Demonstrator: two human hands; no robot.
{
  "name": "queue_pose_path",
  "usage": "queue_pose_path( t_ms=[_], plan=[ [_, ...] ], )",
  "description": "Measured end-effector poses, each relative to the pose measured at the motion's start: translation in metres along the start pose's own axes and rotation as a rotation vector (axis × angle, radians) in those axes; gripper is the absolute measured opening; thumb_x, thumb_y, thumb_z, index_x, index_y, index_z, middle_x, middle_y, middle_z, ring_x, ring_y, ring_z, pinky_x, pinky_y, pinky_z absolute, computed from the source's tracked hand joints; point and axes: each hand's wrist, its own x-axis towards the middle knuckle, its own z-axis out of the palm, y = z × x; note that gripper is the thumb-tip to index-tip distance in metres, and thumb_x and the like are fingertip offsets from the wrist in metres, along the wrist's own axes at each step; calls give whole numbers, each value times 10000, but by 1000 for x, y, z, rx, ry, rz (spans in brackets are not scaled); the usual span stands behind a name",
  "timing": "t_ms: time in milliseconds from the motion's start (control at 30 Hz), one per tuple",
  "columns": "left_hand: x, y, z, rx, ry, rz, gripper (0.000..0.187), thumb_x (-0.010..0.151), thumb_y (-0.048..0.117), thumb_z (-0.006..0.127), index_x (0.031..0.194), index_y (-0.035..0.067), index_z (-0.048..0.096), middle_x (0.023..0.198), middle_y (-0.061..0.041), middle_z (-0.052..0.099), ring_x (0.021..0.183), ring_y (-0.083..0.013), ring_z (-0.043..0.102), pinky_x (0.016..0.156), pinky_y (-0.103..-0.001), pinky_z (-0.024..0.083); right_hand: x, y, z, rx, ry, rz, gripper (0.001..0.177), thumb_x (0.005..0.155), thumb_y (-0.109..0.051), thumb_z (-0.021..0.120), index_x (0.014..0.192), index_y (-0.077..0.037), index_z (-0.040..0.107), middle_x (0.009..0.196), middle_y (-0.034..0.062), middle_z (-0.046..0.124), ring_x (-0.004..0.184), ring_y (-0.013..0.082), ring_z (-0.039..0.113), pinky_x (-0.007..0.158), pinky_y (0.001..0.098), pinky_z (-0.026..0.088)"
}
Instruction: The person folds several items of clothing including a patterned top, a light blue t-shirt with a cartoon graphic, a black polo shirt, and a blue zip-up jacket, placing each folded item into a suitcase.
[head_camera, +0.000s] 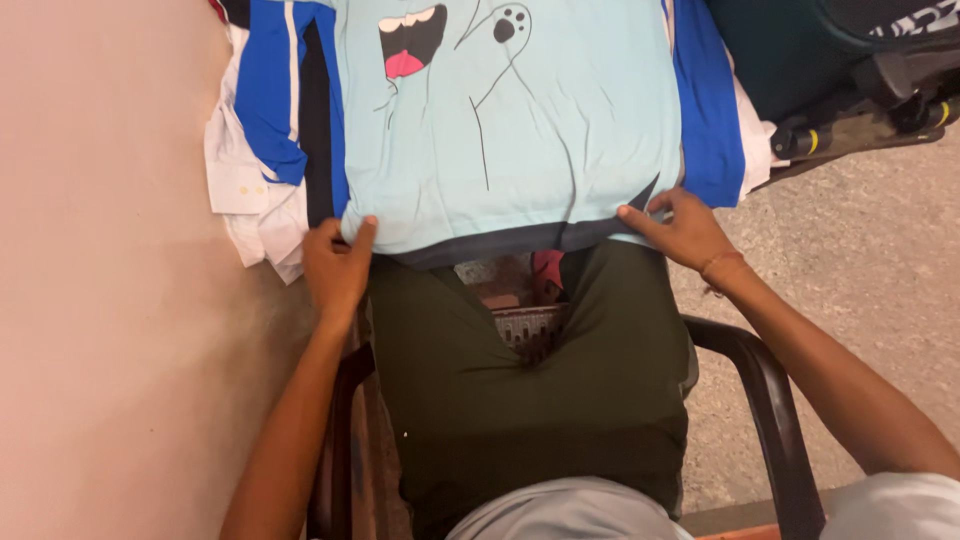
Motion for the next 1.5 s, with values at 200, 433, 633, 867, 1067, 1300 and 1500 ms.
queue_pose_path(
  t_ms=[200,433,633,867,1067,1300,1500],
  plan=[
    [-1,14,-20,498,85,357,205,998,292,736,970,90,757,982,-94,627,811,-308,650,672,-440,483,14,37,15,140,58,-152,375,982,-365,736,917,-1,671,846,125,693,775,202,649,730,340,522],
    [0,16,-17,119,-19,-72,329,906,248,789,1130,96,602,985,-41,661,776,-278,668,761,-423,520,-10,23,-4,-110,314,-530,327,1005,-322,746,969,-15,637,923,134,673,915,244,635,792,357,532],
    [-3,30,-10,454,-115,391,407,771,185,879,1067,107,612,1059,-164,574,954,-362,603,717,-491,490,-5,-2,2,-219,242,-385,474,877,-464,821,928,-12,686,881,171,692,815,262,666,728,373,546],
    [7,2,-6,323,-152,358,146,944,45,773,1026,60,653,1031,-135,634,865,-318,679,717,-436,524,9,17,0,28,-26,-159,411,906,-412,793,875,-8,722,790,80,714,725,146,667,682,295,538],
    [11,4,-13,120,-156,326,68,949,2,716,978,22,657,945,-135,649,786,-248,687,694,-354,558,-6,13,-6,110,-71,-123,341,988,-337,745,948,-6,674,792,60,663,714,117,591,637,302,502],
    [-5,-3,-7,234,-290,273,373,791,207,878,985,-1,637,986,-154,647,805,-286,659,689,-395,545,-34,17,-22,103,63,-215,275,1003,-288,719,975,-22,654,878,59,692,759,131,654,683,294,532],
    [-7,-1,-3,282,-309,185,518,764,421,889,988,17,655,1006,-141,672,858,-311,679,743,-426,557,-36,9,-16,29,28,-181,275,960,-271,736,1034,-28,633,969,115,681,782,203,676,697,335,543]
  ],
)
